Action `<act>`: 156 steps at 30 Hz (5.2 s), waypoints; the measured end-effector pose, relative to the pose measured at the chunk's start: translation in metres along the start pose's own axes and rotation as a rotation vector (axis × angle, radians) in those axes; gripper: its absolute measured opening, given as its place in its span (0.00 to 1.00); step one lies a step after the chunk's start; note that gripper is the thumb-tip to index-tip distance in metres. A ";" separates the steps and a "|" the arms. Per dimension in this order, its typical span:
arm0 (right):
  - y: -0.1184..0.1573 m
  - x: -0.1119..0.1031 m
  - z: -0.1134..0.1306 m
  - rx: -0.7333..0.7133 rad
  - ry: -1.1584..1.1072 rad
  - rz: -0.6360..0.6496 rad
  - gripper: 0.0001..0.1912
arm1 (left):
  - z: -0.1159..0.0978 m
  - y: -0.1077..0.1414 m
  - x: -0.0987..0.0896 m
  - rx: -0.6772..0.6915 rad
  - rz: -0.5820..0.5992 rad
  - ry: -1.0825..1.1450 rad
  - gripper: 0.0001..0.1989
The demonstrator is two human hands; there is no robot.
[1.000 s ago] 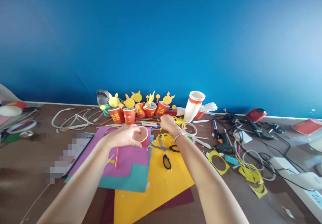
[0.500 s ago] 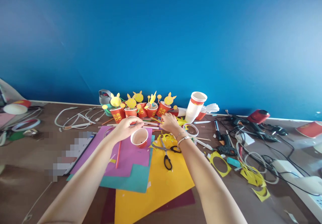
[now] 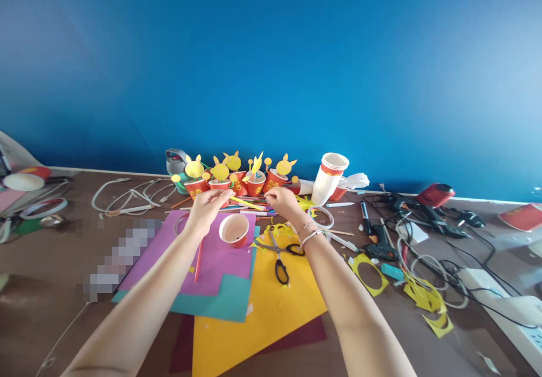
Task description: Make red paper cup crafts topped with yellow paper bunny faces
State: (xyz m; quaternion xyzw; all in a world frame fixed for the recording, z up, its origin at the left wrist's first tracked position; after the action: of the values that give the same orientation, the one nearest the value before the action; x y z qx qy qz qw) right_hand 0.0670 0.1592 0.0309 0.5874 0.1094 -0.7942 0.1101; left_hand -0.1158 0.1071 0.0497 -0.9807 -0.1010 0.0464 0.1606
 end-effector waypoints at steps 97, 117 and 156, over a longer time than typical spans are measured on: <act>0.032 -0.001 -0.027 0.169 -0.150 -0.097 0.16 | 0.003 0.003 -0.004 -0.080 -0.159 0.449 0.14; 0.028 0.026 -0.053 0.320 0.079 0.007 0.21 | -0.003 0.002 -0.015 -0.076 -0.242 0.429 0.16; 0.011 0.003 -0.013 0.243 0.123 0.079 0.13 | -0.008 -0.002 -0.034 -0.007 -0.327 0.508 0.15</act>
State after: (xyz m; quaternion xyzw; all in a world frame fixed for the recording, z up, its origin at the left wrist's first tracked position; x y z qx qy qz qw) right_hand 0.0818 0.1525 0.0241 0.6477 -0.0042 -0.7593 0.0627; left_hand -0.1479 0.0991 0.0601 -0.9323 -0.2141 -0.2274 0.1826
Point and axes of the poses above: each hand's wrist, its own y-axis away from the middle knuckle, its own x-axis out of the palm, z = x × y, the point moved 9 cm from there along -y, towards the middle knuckle, and after that the axes turned 9 degrees about x, right-handed, at the moved point
